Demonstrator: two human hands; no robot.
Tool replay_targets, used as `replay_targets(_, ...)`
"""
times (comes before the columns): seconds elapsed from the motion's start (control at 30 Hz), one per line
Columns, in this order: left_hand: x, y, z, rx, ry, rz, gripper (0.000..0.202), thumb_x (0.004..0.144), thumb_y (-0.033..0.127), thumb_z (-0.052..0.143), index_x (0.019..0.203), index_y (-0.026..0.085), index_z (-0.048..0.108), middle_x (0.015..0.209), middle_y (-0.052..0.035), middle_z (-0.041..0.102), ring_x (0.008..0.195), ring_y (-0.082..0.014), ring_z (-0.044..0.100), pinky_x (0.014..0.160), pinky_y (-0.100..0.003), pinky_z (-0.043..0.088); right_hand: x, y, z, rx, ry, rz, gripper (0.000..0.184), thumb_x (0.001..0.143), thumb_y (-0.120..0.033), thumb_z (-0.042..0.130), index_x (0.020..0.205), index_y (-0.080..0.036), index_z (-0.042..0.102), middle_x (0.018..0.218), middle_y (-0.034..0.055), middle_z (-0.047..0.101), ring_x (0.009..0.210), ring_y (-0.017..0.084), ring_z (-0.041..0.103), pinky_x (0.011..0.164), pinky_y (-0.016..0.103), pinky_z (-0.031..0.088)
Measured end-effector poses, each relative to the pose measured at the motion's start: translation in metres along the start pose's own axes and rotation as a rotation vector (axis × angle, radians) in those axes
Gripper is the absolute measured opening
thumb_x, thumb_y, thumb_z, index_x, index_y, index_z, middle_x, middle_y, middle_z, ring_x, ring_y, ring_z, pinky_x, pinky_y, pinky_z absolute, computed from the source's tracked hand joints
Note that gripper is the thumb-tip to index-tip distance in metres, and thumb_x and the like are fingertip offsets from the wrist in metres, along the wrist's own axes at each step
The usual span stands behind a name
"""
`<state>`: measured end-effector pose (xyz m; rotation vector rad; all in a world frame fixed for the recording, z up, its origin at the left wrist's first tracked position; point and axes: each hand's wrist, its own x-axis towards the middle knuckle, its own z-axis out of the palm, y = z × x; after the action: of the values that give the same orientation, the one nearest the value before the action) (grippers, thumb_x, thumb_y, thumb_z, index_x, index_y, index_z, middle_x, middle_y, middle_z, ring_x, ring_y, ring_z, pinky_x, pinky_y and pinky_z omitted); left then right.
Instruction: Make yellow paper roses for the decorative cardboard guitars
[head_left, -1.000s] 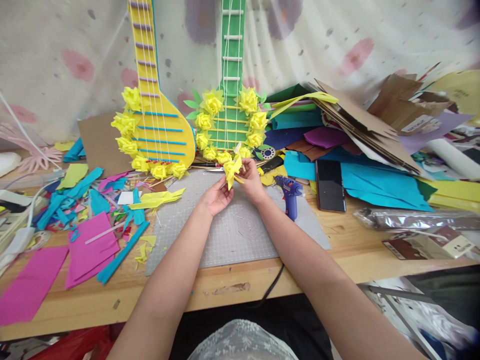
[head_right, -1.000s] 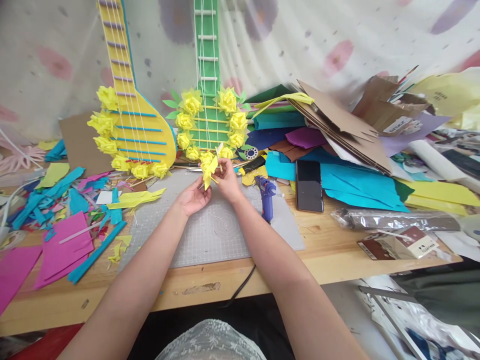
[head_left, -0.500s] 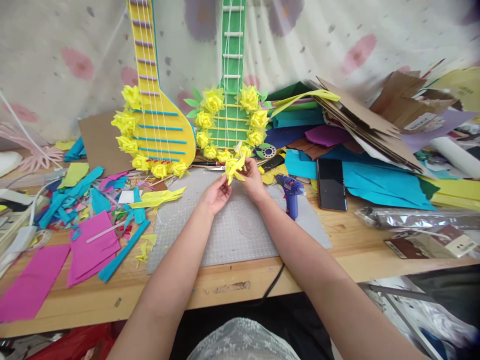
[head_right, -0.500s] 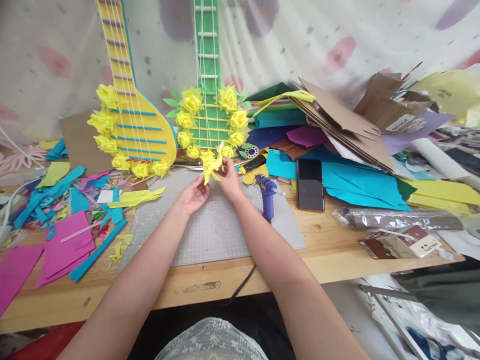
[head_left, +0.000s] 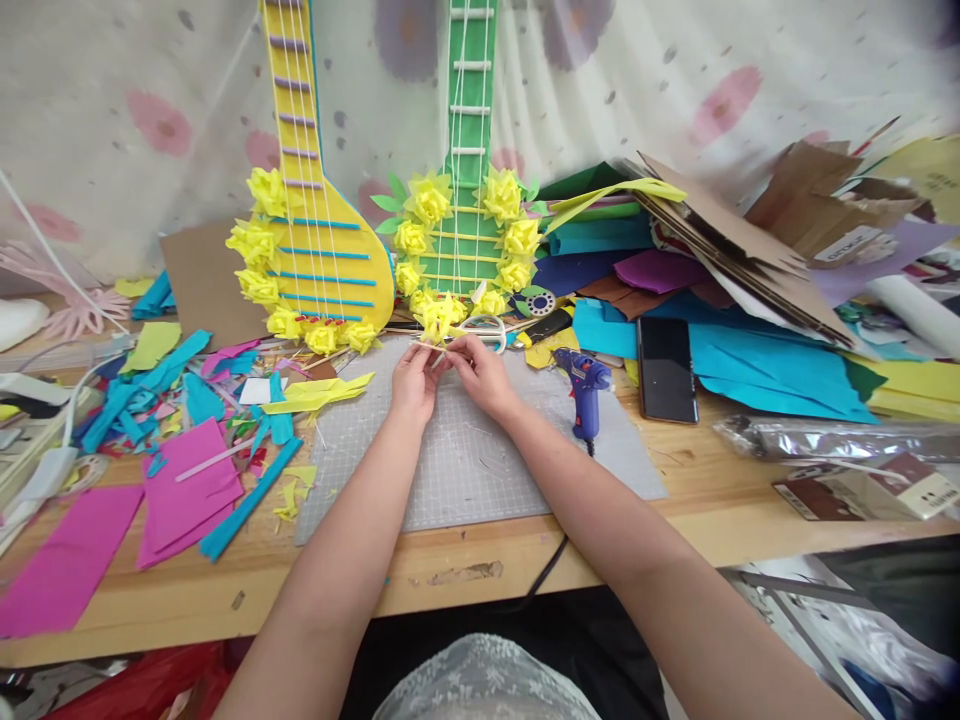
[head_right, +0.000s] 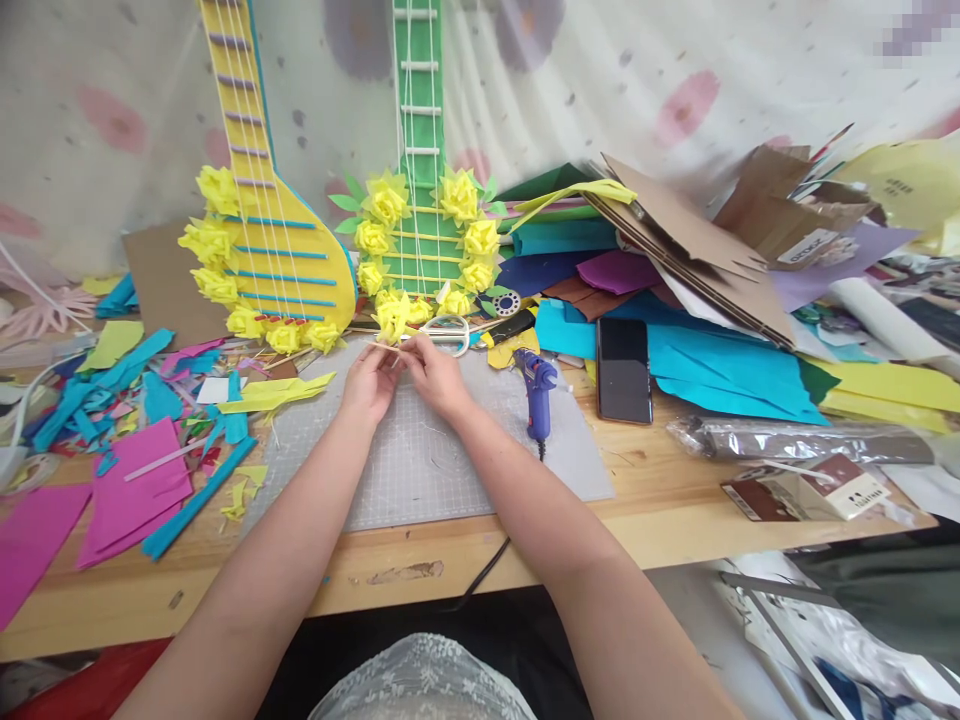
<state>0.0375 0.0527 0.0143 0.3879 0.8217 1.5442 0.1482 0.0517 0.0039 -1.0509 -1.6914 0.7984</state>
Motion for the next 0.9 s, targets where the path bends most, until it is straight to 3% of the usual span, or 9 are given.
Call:
replay_targets(0.23,0.001,-0.002,0.000,0.040,-0.062,-0.036,0.016,0.064,0.000,0.058,0.065,0.016,0.060,0.071,0.0002,0.065,0.072,-0.0099,0.061,0.083,-0.031,0.045,0.009,0.014,-0.007,0.117,0.134,0.088,0.012,0.077,-0.032,0.050,0.077,-0.020,0.053,0.073,-0.0004,0.059,0.067,0.013,0.055,0.066,0.027,0.043)
replay_targets(0.4,0.001,-0.004,-0.001,0.115,-0.040,0.043,0.013,0.061,0.002,0.064,0.063,0.015,0.063,0.066,0.0004,0.064,0.072,-0.0101,0.061,0.088,-0.032,0.044,0.011,0.019,-0.007,0.154,0.137,0.112,0.015,0.075,-0.034,0.052,0.074,-0.019,0.054,0.072,-0.0009,0.058,0.062,0.011,0.051,0.064,0.026,0.042)
replay_targets(0.57,0.002,-0.005,-0.003,0.156,-0.043,0.064,0.008,0.061,0.013,0.070,0.069,0.014,0.067,0.068,-0.0006,0.065,0.070,-0.0096,0.060,0.087,-0.031,0.044,0.011,0.018,-0.007,0.212,0.109,0.132,0.018,0.073,-0.036,0.054,0.074,-0.019,0.054,0.069,-0.0010,0.057,0.062,0.011,0.051,0.063,0.025,0.042)
replay_targets(0.9,0.002,0.000,-0.001,0.093,-0.019,0.042,0.005,0.065,0.011,0.065,0.069,0.013,0.064,0.070,-0.0008,0.065,0.064,-0.0071,0.060,0.077,-0.025,0.045,0.007,0.014,-0.006,0.058,0.032,0.058,0.019,0.075,-0.038,0.053,0.076,-0.019,0.055,0.064,-0.0022,0.053,0.058,0.010,0.047,0.057,0.023,0.039)
